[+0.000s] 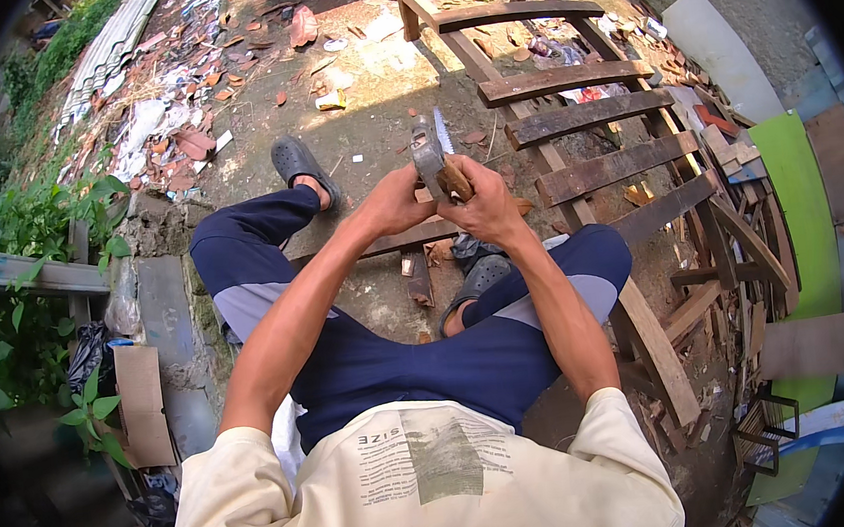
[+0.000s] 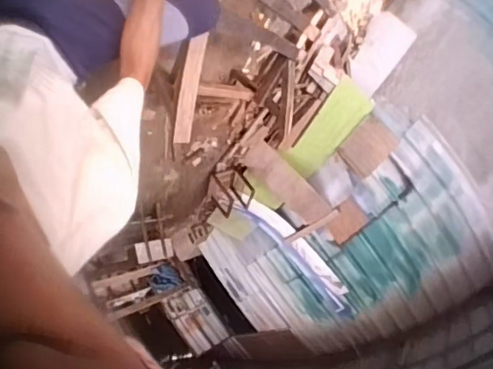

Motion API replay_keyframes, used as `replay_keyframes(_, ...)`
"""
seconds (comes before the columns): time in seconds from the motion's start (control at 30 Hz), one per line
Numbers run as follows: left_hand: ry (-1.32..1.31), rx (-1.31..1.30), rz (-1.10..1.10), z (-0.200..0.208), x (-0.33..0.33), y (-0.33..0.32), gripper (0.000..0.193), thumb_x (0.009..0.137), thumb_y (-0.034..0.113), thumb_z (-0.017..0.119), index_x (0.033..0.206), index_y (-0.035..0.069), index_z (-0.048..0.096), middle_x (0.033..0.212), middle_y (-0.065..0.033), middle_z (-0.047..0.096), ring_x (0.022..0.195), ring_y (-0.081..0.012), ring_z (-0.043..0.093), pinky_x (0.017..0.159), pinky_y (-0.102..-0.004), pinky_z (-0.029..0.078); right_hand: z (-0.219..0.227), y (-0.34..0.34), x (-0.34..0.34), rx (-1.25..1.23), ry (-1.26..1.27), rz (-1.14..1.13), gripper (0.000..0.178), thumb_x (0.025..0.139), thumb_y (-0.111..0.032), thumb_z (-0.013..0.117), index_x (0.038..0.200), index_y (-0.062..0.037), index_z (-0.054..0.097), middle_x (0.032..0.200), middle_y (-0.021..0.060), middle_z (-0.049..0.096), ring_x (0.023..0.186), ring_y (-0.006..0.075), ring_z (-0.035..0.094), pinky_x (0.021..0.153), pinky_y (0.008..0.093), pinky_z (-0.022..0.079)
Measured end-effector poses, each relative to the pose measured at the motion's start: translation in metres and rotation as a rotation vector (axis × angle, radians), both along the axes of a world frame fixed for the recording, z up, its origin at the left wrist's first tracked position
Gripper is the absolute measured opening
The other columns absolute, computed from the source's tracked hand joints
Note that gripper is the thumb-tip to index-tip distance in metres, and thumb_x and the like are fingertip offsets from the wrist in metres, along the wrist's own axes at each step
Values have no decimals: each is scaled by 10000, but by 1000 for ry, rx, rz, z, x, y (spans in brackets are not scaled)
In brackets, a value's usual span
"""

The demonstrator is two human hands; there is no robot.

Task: The person sits on the ground and uses a hammer to drive nails into a small wooden piece. They repeatedly position the nail, strike it, and adjust the wood as needed.

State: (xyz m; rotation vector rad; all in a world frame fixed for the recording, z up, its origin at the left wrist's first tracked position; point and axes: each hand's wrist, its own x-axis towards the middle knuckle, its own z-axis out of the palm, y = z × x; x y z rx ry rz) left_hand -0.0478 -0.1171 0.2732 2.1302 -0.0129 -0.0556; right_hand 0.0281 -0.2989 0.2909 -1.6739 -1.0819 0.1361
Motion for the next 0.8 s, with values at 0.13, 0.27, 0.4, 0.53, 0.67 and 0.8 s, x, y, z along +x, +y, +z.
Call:
replay_keyframes(0.13,-141,-9,45,15,11,-5,508,808,133,766,1289,69,615,1271,-123,672,1098,-242,667,972,-381,518,4,-4,10,-2,53,-2,339,790,-24,710,1118,-18,628,884,175,687,770,322,682,715,390,541)
replay_keyframes(0.27,-108,17,26,22,21,-13,547,767,201,822,1287,157,662,1175,-126,725,1060,-303,692,926,-400,536,-1,-1,15,125,108,-96,243,825,-16,665,1066,-13,635,801,142,648,713,232,628,680,375,512)
replay_keyframes(0.4,-96,47,40,28,24,-19,577,756,251,836,1309,199,678,1143,-138,742,1037,-355,712,909,-409,548,-13,1,15,142,233,-158,131,843,-19,648,966,-2,606,783,112,626,703,167,555,677,342,496)
replay_keyframes(0.53,-32,32,-38,42,24,-12,602,748,228,878,1312,178,674,1160,-118,739,1009,-253,700,906,-384,539,-24,-4,9,171,304,-174,109,839,-12,661,891,0,566,761,102,617,682,169,553,644,341,483)
replay_keyframes(0.67,-6,97,-101,47,29,-6,575,773,228,890,1301,129,686,1117,-90,760,975,-172,690,876,-361,540,-32,-10,6,193,208,-188,104,842,21,660,898,9,573,833,117,680,761,181,648,680,331,516)
replay_keyframes(0.8,101,-94,17,40,24,1,450,819,249,872,1211,76,737,1001,-52,776,890,-142,689,828,-337,548,-41,-16,7,165,163,-235,168,850,31,673,1012,14,631,933,132,717,835,207,715,723,335,558)
